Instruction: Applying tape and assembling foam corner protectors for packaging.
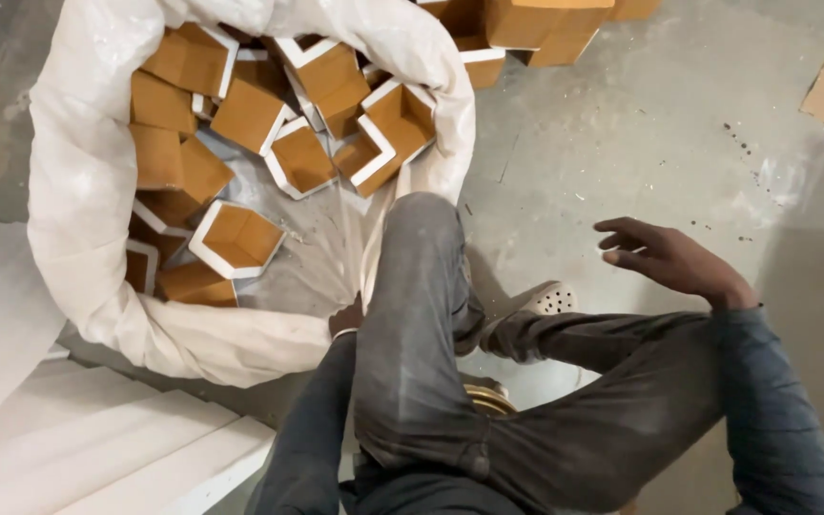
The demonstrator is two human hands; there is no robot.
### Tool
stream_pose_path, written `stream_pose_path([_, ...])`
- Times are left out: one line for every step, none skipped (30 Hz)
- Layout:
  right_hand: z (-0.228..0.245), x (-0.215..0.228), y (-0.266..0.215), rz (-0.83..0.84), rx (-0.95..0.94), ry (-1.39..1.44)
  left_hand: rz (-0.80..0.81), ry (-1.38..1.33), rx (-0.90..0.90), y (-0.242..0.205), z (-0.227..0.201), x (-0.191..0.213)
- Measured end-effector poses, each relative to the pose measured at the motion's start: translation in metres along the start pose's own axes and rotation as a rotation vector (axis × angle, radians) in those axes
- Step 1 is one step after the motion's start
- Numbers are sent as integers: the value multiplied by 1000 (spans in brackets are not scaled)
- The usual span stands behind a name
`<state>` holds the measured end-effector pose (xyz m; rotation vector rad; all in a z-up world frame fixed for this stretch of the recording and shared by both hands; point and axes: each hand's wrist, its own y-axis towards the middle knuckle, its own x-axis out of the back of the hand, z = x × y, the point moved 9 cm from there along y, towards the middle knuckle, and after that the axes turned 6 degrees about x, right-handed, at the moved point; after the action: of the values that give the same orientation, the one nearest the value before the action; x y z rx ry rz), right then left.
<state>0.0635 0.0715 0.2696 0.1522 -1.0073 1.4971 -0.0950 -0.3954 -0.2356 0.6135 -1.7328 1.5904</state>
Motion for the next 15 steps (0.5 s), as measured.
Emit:
stream_pose_path([-11,0,-1,11,2,-3,6,-5,8,-2,3,0])
stream_pose_path([-23,3,-2,-7,-16,14,-45,-5,-63,-6,-1,6])
stream_pose_path([-35,3,-2,-20,-32,32,-94,-5,-129,-12,-1,10])
stream_pose_path([-39,2,-2,-4,-28,30,-87,-10,-115,-31,7,17])
stream_pose_path([-42,3,-1,-28,-28,37,-50,1,-141,-48,12,22])
stream_pose_path([-46,5,0,-51,-28,43,-13,11,-167,-65,17,27])
stream_pose_path([-42,5,-1,-42,-25,41,-8,7,-159,-74,34,16])
stream_pose_path([-41,8,-3,-62,-47,-2,40,30,-171,-84,49,1])
stream_pose_path([-40,10,-6,-84,-71,-43,91,54,-185,-94,64,-15])
stream_pose_path([-41,8,-6,-75,-72,-44,98,51,-181,-102,75,-15])
stream_pose_path([-45,7,-7,-73,-108,-60,235,139,-157,-111,88,-27])
stream_pose_path([-50,6,-7,-71,-144,-77,372,226,-130,-121,103,-38])
stream_pose_path([-58,4,-6,-63,-146,-81,379,221,-128,-118,99,-28])
stream_pose_path([-68,3,-5,-60,-169,-103,511,325,-127,-121,100,-30])
stream_pose_path([-78,2,-6,-61,-193,-123,642,432,-128,-123,101,-28])
